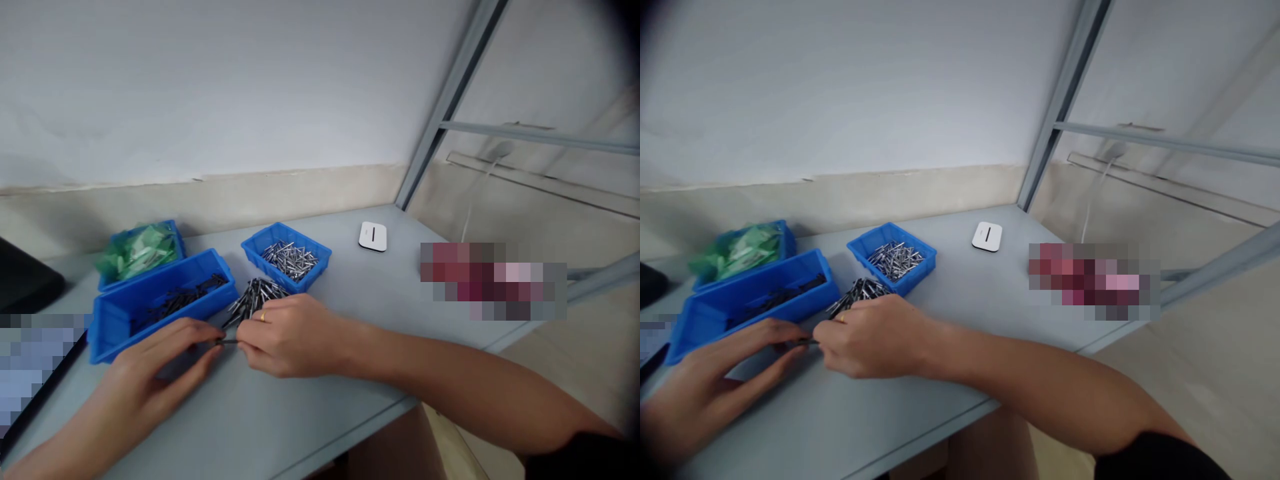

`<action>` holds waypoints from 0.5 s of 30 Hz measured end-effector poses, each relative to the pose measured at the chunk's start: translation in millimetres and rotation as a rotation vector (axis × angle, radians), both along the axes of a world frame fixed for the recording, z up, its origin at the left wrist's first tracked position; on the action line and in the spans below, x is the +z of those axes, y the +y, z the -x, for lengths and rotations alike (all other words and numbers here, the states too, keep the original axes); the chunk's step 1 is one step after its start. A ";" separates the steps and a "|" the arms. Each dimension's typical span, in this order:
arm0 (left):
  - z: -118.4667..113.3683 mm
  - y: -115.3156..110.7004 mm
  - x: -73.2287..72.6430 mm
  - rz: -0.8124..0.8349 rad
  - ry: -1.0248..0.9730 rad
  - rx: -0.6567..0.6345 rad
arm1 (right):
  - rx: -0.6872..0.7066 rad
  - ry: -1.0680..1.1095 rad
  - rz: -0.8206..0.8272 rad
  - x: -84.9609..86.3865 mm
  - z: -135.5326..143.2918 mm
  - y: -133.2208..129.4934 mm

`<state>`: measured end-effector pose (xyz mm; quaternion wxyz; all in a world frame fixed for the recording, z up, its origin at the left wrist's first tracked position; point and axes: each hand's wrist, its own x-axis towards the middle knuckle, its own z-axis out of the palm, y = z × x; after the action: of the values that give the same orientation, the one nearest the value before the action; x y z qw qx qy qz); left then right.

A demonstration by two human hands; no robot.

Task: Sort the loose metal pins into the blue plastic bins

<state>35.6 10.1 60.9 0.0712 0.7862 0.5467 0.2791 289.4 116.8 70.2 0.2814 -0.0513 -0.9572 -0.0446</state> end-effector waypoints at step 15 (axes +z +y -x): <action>-18.0 -2.6 8.8 0.212 -0.378 -0.009 | 0.122 0.033 -0.049 -8.8 3.7 -2.8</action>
<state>53.6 7.6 69.7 0.2560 0.7104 0.5463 0.3623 285.8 113.9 61.4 0.3004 0.0134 -0.9524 -0.0500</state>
